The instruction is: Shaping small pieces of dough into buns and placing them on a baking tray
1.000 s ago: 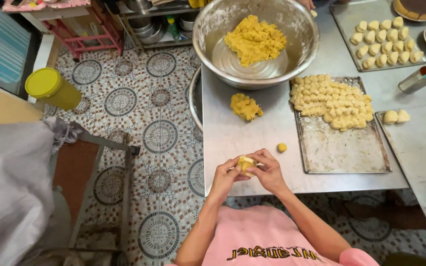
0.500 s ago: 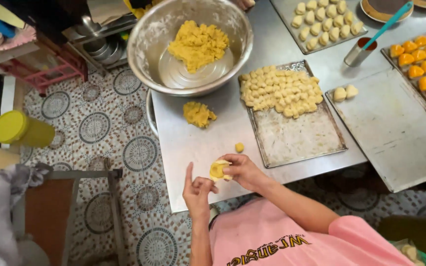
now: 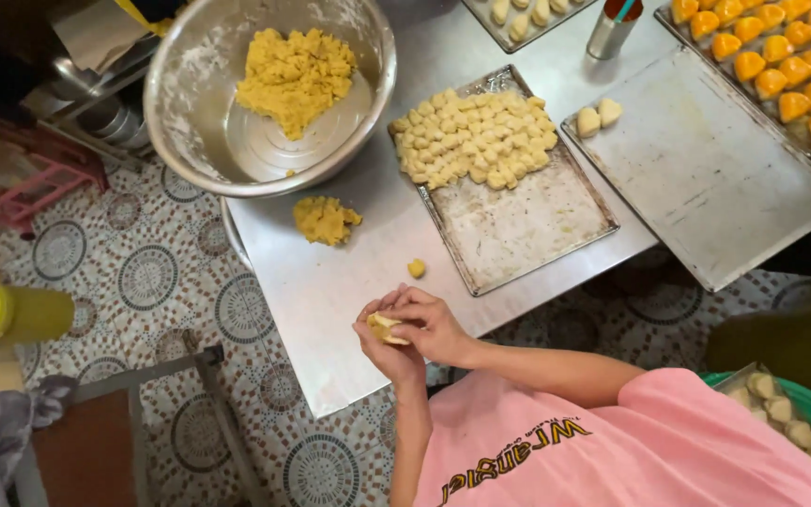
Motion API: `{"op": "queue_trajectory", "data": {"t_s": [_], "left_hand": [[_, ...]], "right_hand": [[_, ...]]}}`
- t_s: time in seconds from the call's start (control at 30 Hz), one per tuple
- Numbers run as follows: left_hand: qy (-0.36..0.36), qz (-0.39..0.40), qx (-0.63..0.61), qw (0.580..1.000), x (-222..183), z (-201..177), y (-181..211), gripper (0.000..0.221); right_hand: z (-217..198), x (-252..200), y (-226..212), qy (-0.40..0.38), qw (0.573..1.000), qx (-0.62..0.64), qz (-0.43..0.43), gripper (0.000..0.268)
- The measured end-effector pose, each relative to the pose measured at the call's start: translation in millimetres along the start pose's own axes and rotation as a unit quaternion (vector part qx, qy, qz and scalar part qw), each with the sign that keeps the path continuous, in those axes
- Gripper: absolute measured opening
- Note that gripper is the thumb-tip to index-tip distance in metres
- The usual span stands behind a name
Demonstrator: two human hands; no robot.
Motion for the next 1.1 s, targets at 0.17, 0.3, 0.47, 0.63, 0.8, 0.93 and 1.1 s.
{"op": "queue_trajectory", "data": {"t_s": [0.17,0.3,0.47,0.63,0.8,0.93,1.1], "left_hand": [[0.034,0.018,0.080,0.996,25.2,-23.5,-8.7,0.032],[-0.034,-0.020,0.103,0.994,29.0,-39.7,7.7,0.035],[-0.025,-0.001,0.111,0.993,54.2,-54.2,33.5,0.034],[-0.026,-0.163,0.107,0.981,64.7,-80.7,43.0,0.025],[-0.074,-0.078,0.185,0.977,74.0,-93.3,80.0,0.035],[-0.399,-0.049,0.263,0.877,90.5,-113.3,89.5,0.108],[-0.437,0.110,0.375,0.810,100.3,-98.3,72.5,0.071]], "right_hand": [[4.8,-10.6,38.8,-0.018,0.998,-0.006,0.064,0.046],[26.4,-5.5,19.9,-0.024,0.998,-0.059,-0.013,0.043],[66.4,-6.4,29.5,-0.004,0.998,-0.062,-0.011,0.035],[87.6,-13.3,23.7,-0.084,0.946,-0.224,-0.218,0.017],[113.0,-14.9,48.0,0.036,0.999,-0.027,-0.028,0.022],[116.3,-37.1,110.0,0.046,0.982,0.034,0.183,0.028],[127.1,-1.9,-18.3,-0.090,0.961,-0.240,-0.100,0.021]]}}
Point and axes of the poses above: each hand's wrist, its own x-axis towards the middle knuckle, its own z-axis out of the palm, y = z × x, the point moved 4 cm from there along x, towards the middle knuckle, and after that the axes turned 8 degrees about y, right-handed, at the moved point
